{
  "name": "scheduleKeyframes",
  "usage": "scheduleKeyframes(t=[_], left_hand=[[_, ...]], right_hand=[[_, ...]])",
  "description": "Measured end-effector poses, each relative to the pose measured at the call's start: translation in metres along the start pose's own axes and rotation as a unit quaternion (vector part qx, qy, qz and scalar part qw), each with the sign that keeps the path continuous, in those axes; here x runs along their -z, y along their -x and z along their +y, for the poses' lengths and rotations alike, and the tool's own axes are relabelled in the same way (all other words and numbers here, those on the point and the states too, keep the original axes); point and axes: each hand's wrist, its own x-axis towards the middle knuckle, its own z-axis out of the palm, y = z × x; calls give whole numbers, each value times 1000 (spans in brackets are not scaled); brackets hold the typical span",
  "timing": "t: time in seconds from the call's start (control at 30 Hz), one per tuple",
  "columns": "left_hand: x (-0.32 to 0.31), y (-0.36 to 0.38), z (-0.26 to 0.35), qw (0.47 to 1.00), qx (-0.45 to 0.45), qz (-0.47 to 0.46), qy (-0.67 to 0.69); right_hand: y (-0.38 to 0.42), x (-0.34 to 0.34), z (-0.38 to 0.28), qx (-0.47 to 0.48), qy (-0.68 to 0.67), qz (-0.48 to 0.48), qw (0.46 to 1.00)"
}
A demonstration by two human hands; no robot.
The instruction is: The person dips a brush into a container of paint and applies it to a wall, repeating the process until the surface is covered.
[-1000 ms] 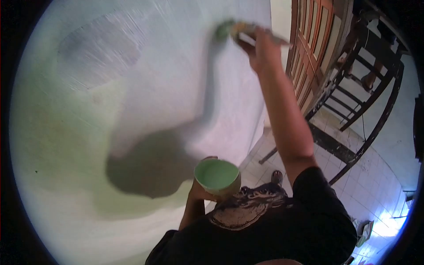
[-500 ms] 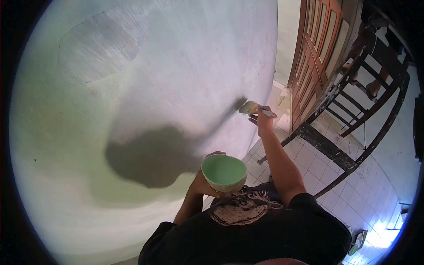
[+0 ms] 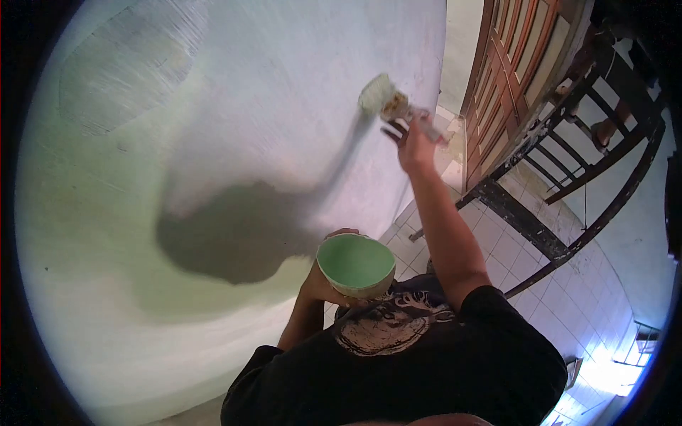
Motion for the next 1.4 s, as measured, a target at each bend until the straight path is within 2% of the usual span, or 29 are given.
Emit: scheduleKeyframes(t=[0.1,0.17,0.2,0.23,0.27,0.3,0.4,0.5,0.53,0.57,0.67,0.7,0.77,0.8,0.83,0.9,0.93,0.97,1.0,1.07,1.1,1.17,1.2,1.23,1.27,1.3,1.33,1.37,1.4], left_hand=[[3,3,-7,999,-38,21,-18],[6,8,-12,1000,14,16,18],[6,10,-13,999,32,14,30],[6,10,-9,999,43,18,26],[6,10,-7,999,45,19,22],[6,9,-4,999,47,21,18],[7,14,-2,999,27,31,-3],[12,19,-3,998,-11,22,-49],[12,19,-2,999,-15,21,-20],[11,18,-2,1000,-18,20,12],[7,12,-1,998,14,7,66],[6,10,3,1000,-15,-3,26],[7,10,3,1000,-20,-5,17],[8,10,2,1000,-17,-10,12],[10,9,2,1000,-27,-12,7],[11,11,0,999,-31,-20,-16],[11,11,-2,999,-35,-23,-28],[8,16,1,999,27,-8,32],[6,17,5,999,22,-5,30],[3,18,12,1000,19,21,-7],[2,19,15,1000,14,23,-9],[-1,23,17,998,-7,63,-13],[-1,26,14,998,-8,64,-12],[1,27,10,998,-7,60,-5],[1,29,8,998,-3,55,3],[-1,30,9,998,-2,57,3],[-3,30,12,998,-22,66,7],[-6,28,13,996,-44,75,11],[-9,29,12,996,-43,82,13]], right_hand=[[14,40,42,-31,54,32,998],[20,69,51,-48,133,55,988],[21,87,53,-47,131,53,989],[20,105,54,-80,182,79,977],[22,103,48,-112,231,103,961],[25,101,41,-134,225,121,957],[9,44,22,-108,169,108,974],[-5,-50,-24,-33,167,91,981],[-10,-68,-46,-35,143,27,989],[-2,-95,-71,-15,124,7,992],[-9,-126,-101,78,3,-75,994],[-10,-128,-100,80,1,-82,993],[-6,-120,-84,171,56,-98,979],[-16,-87,-50,249,232,-82,937],[6,-79,-35,294,299,-57,906],[-2,7,25,295,387,-49,872],[12,20,52,380,401,95,828],[25,34,48,259,416,61,869],[34,46,39,132,427,25,894],[42,47,23,6,298,54,953],[38,42,16,8,304,47,952],[21,9,-5,54,345,5,937],[0,-6,-12,127,405,-31,905],[5,-56,-43,189,460,-36,867],[-1,-94,-69,239,519,-81,817],[-10,-129,-87,306,537,-51,784],[-25,-159,-105,315,479,-85,815],[-40,-189,-122,378,480,-64,789],[-37,-220,-150,387,462,-91,793]])
